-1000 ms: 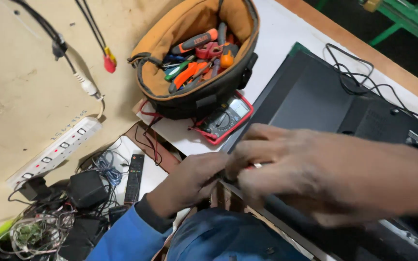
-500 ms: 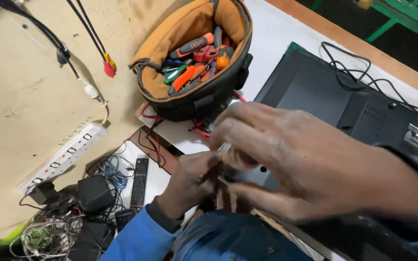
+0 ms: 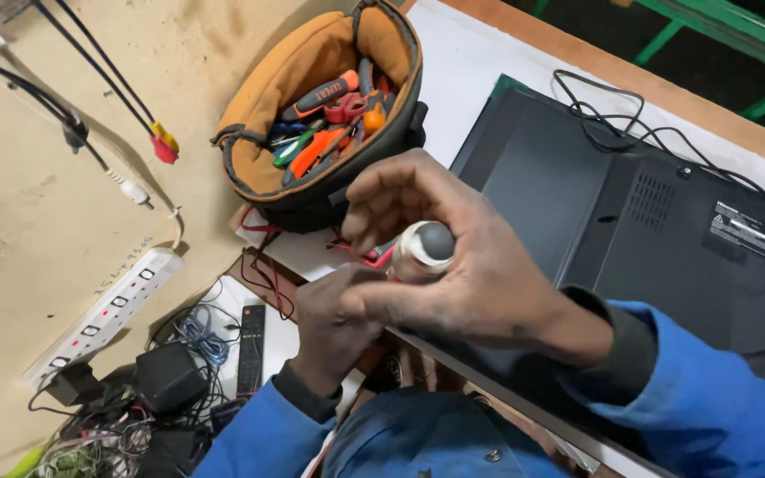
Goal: Removing screws from the back panel of a television using a screwdriver
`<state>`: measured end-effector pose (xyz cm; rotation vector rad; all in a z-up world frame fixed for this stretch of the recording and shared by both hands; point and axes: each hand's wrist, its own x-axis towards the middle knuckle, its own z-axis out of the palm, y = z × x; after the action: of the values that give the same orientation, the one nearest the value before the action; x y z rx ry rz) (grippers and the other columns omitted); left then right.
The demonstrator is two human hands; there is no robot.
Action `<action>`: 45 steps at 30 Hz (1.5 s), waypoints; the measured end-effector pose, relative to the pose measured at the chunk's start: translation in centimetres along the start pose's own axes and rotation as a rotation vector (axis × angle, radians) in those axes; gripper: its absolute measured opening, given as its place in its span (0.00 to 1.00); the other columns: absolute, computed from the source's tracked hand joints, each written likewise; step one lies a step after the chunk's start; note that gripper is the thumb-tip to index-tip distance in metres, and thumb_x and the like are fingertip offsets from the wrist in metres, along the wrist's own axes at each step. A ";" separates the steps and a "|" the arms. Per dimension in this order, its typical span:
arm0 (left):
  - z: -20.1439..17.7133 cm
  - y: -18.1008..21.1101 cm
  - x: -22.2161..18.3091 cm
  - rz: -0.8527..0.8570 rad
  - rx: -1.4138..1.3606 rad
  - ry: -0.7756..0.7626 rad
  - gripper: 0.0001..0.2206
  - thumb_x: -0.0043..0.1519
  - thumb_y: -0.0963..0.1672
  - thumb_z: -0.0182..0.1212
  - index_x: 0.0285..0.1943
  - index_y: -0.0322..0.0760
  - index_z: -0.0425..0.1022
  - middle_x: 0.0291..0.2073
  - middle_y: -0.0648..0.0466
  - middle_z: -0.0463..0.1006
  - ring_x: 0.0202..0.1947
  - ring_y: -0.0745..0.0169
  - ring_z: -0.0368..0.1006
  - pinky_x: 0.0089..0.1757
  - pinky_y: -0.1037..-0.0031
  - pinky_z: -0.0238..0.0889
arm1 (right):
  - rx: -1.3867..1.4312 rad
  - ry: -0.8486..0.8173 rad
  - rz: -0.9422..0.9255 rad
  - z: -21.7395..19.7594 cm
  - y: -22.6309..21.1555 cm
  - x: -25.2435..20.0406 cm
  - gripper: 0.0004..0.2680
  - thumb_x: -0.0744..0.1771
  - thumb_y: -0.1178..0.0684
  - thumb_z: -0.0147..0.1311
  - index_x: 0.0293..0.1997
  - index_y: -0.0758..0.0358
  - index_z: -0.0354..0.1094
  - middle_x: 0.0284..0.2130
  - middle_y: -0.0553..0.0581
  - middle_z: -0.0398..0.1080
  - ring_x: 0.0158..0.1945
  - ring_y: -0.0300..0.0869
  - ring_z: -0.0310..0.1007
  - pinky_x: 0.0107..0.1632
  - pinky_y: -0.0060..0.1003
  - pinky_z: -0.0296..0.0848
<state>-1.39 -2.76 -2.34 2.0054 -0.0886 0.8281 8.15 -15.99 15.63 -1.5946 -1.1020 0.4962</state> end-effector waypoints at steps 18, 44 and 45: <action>0.0 -2.2 -2.1 -0.151 0.012 -0.266 0.07 0.63 0.39 0.44 0.32 0.38 0.65 0.24 0.48 0.70 0.23 0.45 0.64 0.28 0.59 0.55 | 0.298 0.101 0.090 2.5 2.9 -0.4 0.19 0.60 0.48 0.68 0.52 0.62 0.65 0.34 0.50 0.70 0.35 0.31 0.71 0.40 0.25 0.75; -1.5 7.2 4.8 0.048 0.128 0.161 0.03 0.61 0.39 0.68 0.36 0.35 0.79 0.30 0.55 0.85 0.31 0.64 0.82 0.38 0.74 0.72 | -0.506 -0.175 0.097 -3.1 7.7 -4.1 0.20 0.61 0.45 0.68 0.57 0.54 0.69 0.52 0.54 0.77 0.54 0.49 0.77 0.51 0.43 0.73; -1.1 7.8 5.1 0.056 0.122 0.155 0.03 0.61 0.39 0.68 0.36 0.35 0.79 0.30 0.55 0.85 0.31 0.64 0.82 0.38 0.74 0.72 | -0.510 -0.164 0.100 -3.1 7.6 -4.6 0.20 0.61 0.45 0.68 0.57 0.54 0.69 0.52 0.54 0.77 0.54 0.49 0.77 0.51 0.43 0.73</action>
<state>-0.96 -4.96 6.81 2.0524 -0.0057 1.0436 11.36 -21.48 8.68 -2.0883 -1.3507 0.4377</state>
